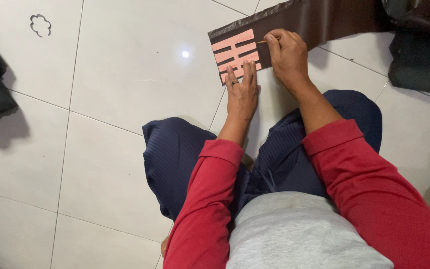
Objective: The person places a pink paper template onto a brown fabric strip and uses a pencil to trace rectangular outlines around the template sections. The person shifts the template along the fabric and repeats the tracing to create multiple marked sections.
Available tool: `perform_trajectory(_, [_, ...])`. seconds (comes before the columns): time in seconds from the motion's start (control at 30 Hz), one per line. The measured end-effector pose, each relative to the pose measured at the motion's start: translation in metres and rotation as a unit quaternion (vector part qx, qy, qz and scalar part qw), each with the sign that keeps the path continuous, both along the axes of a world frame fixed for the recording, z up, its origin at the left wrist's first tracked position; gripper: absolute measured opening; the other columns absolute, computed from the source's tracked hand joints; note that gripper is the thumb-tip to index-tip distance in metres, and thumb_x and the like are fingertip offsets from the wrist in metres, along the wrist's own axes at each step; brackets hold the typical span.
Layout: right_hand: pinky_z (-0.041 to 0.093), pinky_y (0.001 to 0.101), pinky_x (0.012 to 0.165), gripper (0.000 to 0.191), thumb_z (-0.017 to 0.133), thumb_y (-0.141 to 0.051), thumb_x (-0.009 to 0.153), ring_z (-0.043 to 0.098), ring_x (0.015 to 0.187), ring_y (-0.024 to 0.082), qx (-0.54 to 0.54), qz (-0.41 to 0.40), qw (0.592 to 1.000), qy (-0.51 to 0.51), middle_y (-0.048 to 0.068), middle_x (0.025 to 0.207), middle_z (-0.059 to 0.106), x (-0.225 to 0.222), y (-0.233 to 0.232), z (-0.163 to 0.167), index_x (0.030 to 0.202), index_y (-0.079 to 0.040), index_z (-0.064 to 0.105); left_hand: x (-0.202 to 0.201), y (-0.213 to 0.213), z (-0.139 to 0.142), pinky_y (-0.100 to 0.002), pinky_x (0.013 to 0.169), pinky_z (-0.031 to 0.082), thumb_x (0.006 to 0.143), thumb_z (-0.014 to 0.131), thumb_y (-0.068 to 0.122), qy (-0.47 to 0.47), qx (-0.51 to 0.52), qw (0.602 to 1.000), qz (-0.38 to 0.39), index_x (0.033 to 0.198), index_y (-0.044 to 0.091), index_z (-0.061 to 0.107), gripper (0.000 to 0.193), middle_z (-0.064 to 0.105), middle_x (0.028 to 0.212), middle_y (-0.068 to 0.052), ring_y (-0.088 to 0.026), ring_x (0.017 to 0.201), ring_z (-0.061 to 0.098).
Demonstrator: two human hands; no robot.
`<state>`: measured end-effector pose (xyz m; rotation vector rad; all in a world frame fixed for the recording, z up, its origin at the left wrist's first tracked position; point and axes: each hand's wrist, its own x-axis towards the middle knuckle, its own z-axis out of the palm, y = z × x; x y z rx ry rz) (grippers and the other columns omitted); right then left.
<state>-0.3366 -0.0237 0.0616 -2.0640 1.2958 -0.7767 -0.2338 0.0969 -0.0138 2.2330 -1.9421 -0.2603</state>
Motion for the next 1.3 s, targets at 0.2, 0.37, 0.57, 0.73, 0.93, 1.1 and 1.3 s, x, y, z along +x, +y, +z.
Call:
perform_trajectory(0.2, [0.051,0.0451,0.086,0.016,0.064,-0.016,0.109,0.066,0.096,0.035,-0.029,0.009,0.999,-0.01,0.014,0.099,0.074,0.003,0.0,0.001,0.104,-0.003,0.072,-0.001,0.0,0.0,-0.063,0.113,0.04,0.096,0.065,0.031,-0.009,0.004,1.0,-0.004,0.158,0.006,0.032,0.075,0.033,0.158,-0.014,-0.062,0.139,0.039])
perform_trajectory(0.37, [0.05,0.0448,0.085,0.016,0.064,-0.016,0.108,0.066,0.094,0.034,-0.018,0.01,1.0,-0.001,0.014,0.098,0.073,0.004,0.001,0.003,0.104,-0.003,0.072,0.0,0.001,0.0,-0.062,0.112,0.04,0.094,0.066,0.032,-0.001,-0.009,1.0,-0.001,0.157,0.007,0.033,0.075,0.033,0.158,-0.014,-0.061,0.138,0.039])
perform_trajectory(0.57, [0.051,0.0451,0.084,0.016,0.065,-0.016,0.108,0.065,0.093,0.035,-0.026,0.026,0.999,0.013,0.014,0.098,0.073,0.0,0.003,0.004,0.104,-0.002,0.072,0.0,0.0,0.0,-0.062,0.113,0.04,0.095,0.065,0.032,-0.004,-0.001,1.0,0.0,0.157,0.007,0.033,0.074,0.033,0.158,-0.013,-0.061,0.139,0.039])
perform_trajectory(0.73, [0.051,0.0446,0.084,0.016,0.065,-0.017,0.109,0.066,0.094,0.034,-0.031,0.016,0.999,-0.007,0.013,0.097,0.073,0.0,0.002,0.003,0.104,-0.003,0.073,0.0,0.0,0.002,-0.063,0.113,0.039,0.095,0.065,0.031,-0.003,0.003,1.0,0.0,0.157,0.007,0.033,0.074,0.033,0.159,-0.013,-0.061,0.139,0.039])
perform_trajectory(0.93, [0.052,0.0422,0.082,0.017,0.066,-0.019,0.106,0.066,0.091,0.031,0.005,0.029,0.999,-0.039,0.012,0.095,0.073,0.023,0.008,-0.003,0.104,-0.004,0.074,-0.001,0.0,0.002,-0.062,0.114,0.038,0.095,0.064,0.031,-0.008,0.009,1.0,-0.004,0.156,0.005,0.036,0.072,0.031,0.16,-0.015,-0.061,0.139,0.039])
perform_trajectory(1.1, [0.052,0.0425,0.082,0.017,0.066,-0.019,0.106,0.066,0.093,0.032,-0.006,0.04,0.998,-0.039,0.012,0.097,0.074,0.036,0.007,-0.008,0.104,-0.004,0.073,-0.001,0.0,-0.003,-0.062,0.117,0.035,0.095,0.065,0.032,-0.001,0.007,1.0,-0.004,0.154,0.002,0.037,0.071,0.031,0.161,-0.016,-0.061,0.141,0.037])
perform_trajectory(1.3, [0.052,0.0434,0.082,0.018,0.066,-0.02,0.107,0.066,0.091,0.033,-0.008,0.047,0.998,-0.035,0.013,0.096,0.073,0.037,0.002,-0.011,0.103,-0.003,0.072,-0.001,0.0,-0.006,-0.061,0.116,0.035,0.095,0.064,0.032,0.006,0.02,1.0,-0.007,0.153,0.002,0.037,0.071,0.029,0.161,-0.015,-0.061,0.141,0.035])
